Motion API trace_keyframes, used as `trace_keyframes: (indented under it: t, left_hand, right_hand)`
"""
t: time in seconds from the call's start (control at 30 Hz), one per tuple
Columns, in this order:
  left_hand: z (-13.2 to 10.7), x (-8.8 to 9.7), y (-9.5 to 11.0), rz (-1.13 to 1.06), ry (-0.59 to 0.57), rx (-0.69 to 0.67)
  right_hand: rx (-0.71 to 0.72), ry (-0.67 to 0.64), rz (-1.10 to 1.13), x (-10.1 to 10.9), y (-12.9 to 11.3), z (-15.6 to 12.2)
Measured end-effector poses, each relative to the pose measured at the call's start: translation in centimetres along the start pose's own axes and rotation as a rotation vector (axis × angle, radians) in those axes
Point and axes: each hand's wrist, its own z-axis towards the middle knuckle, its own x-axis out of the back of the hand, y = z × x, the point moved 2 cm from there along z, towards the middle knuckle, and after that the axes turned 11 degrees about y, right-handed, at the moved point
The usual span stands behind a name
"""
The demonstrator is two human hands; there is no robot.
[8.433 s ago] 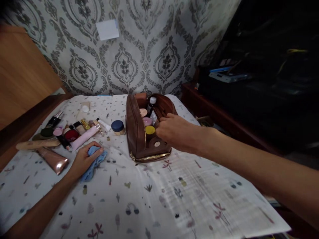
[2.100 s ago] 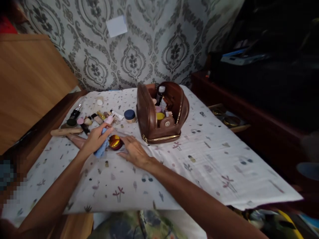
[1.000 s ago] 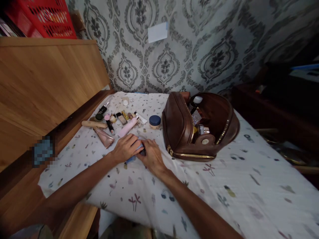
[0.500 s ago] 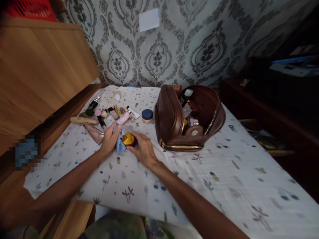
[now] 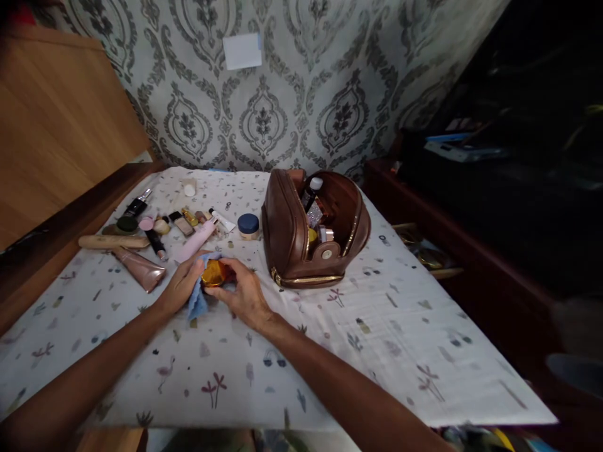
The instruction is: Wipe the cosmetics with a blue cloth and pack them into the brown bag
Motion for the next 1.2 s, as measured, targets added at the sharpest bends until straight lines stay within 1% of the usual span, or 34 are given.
trace_keyframes:
  t: [0.1, 0.17, 0.27, 0.33, 0.43, 0.57, 0.63, 0.7, 0.8, 0.87, 0.9, 0.93, 1.0, 1.07, 1.13, 1.2]
  left_hand:
    - [0.2, 0.2, -0.4, -0.066, -0.024, 0.117]
    - [0.3, 0.1, -1.1, -0.105, -0.030, 0.186]
    - [0.4, 0.0, -2.2, -0.188, -0.001, 0.255]
    - [0.4, -0.1, -2.5, -0.247, 0.009, 0.281]
    - [0.5, -0.1, -2.4, -0.298, -0.010, 0.297]
    - [0.6, 0.2, -2.0, -0.249, 0.030, 0.289]
    - [0.7, 0.4, -2.1, -0.237, 0.059, 0.283]
    - [0.7, 0.4, -2.4, -0.248, 0.102, 0.281]
    - [0.7, 0.5, -2.7, -0.252, 0.213, 0.260]
    - [0.6, 0.5, -2.5, -0.242, 0.250, 0.216]
    - [0.5, 0.5, -2.3, -0.239, 0.235, 0.180]
    - [0.4, 0.4, -2.1, -0.237, 0.192, 0.136]
    - [0.1, 0.2, -1.5, -0.208, 0.059, 0.035]
    - [-0.2, 0.0, -1.1, -0.112, -0.056, -0.053]
    - [-0.4, -0.1, -0.9, 0.016, -0.096, -0.096]
    - [-0.5, 0.0, -1.0, 0.110, -0.089, -0.110]
  right_hand:
    - [0.026, 0.019, 0.078, -0.1, 0.1, 0.0]
    - [0.074, 0.033, 0.067, 0.0, 0.1, 0.0]
    - [0.155, 0.030, 0.008, 0.1, 0.0, 0.0]
    - [0.189, 0.018, -0.033, 0.1, -0.2, -0.1]
    - [0.224, -0.008, -0.103, 0.2, -0.7, -0.2]
    - [0.289, -0.060, -0.161, 0.4, -1.5, -0.3]
    - [0.275, -0.068, -0.143, 0.3, -1.4, -0.3]
    - [0.200, -0.043, -0.066, 0.1, -1.0, -0.2]
    - [-0.018, 0.025, 0.155, -0.3, -0.2, 0.1]
    - [-0.163, 0.050, 0.300, -0.4, 0.1, 0.3]
    - [-0.216, 0.056, 0.352, -0.5, 0.0, 0.4]
    - [-0.257, 0.062, 0.391, -0.5, -0.1, 0.5]
    - [-0.333, 0.079, 0.443, -0.3, -0.5, 0.6]
    - [-0.429, 0.093, 0.493, -0.2, -0.8, 0.6]
    - [-0.531, 0.079, 0.549, -0.1, -0.9, 0.5]
    - [-0.592, 0.049, 0.588, -0.2, -1.1, 0.4]
